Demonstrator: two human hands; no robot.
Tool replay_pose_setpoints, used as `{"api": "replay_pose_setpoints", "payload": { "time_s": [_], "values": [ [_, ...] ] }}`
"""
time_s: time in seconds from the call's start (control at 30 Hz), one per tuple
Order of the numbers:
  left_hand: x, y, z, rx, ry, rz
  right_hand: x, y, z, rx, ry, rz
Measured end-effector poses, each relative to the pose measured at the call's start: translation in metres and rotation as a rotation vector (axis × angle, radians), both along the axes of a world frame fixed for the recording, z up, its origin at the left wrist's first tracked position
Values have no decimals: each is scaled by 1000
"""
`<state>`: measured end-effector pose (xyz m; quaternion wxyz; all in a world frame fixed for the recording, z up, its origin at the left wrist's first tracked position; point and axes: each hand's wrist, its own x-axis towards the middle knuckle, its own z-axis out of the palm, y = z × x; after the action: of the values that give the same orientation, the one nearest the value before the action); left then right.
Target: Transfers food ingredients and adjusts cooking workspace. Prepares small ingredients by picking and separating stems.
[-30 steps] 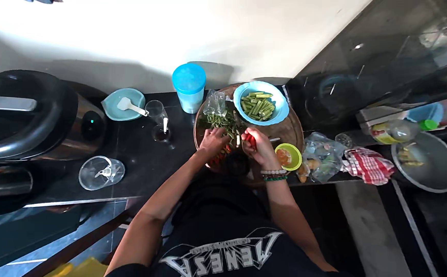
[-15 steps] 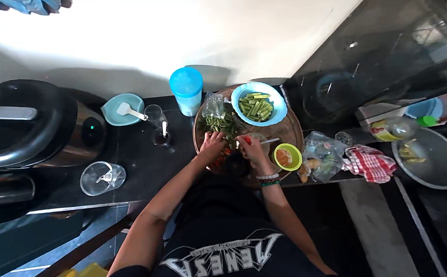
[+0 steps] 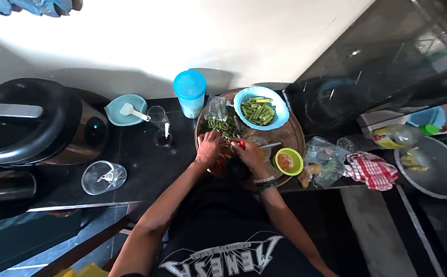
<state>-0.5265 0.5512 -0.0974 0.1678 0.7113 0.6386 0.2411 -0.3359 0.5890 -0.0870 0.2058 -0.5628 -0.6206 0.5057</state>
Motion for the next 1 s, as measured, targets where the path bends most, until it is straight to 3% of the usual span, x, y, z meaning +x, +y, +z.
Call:
{"api": "replay_pose_setpoints", "payload": {
  "time_s": [0.17, 0.23, 0.37, 0.43, 0.5, 0.6, 0.7, 0.83, 1.0],
  "values": [
    [-1, -4, 9, -125, -346, -58, -10, 3, -5, 212, 61, 27],
    [-1, -7, 10, -122, -452, -21, -11, 4, -1, 189, 86, 39],
    [-1, -17, 9, -147, -609, -5, -10, -4, 12, -205, 390, -7],
    [-11, -34, 7, -95, -809, -56, -15, -5, 17, -483, 572, 67],
    [-25, -60, 14, -36, -1059, -66, -33, -8, 26, -620, 621, 115],
    [-52, -110, 30, 22, -1218, 182, -88, -14, 52, -597, 628, 283],
    [-77, -161, 27, 51, -1165, 535, -168, -25, 89, -490, 527, 617],
    [-82, -215, 15, 56, -1204, 801, -277, -64, 124, -315, 304, 1008],
    [-79, -257, 13, 98, -1237, 917, -421, -118, 101, -44, -170, 1283]
  ]
}}
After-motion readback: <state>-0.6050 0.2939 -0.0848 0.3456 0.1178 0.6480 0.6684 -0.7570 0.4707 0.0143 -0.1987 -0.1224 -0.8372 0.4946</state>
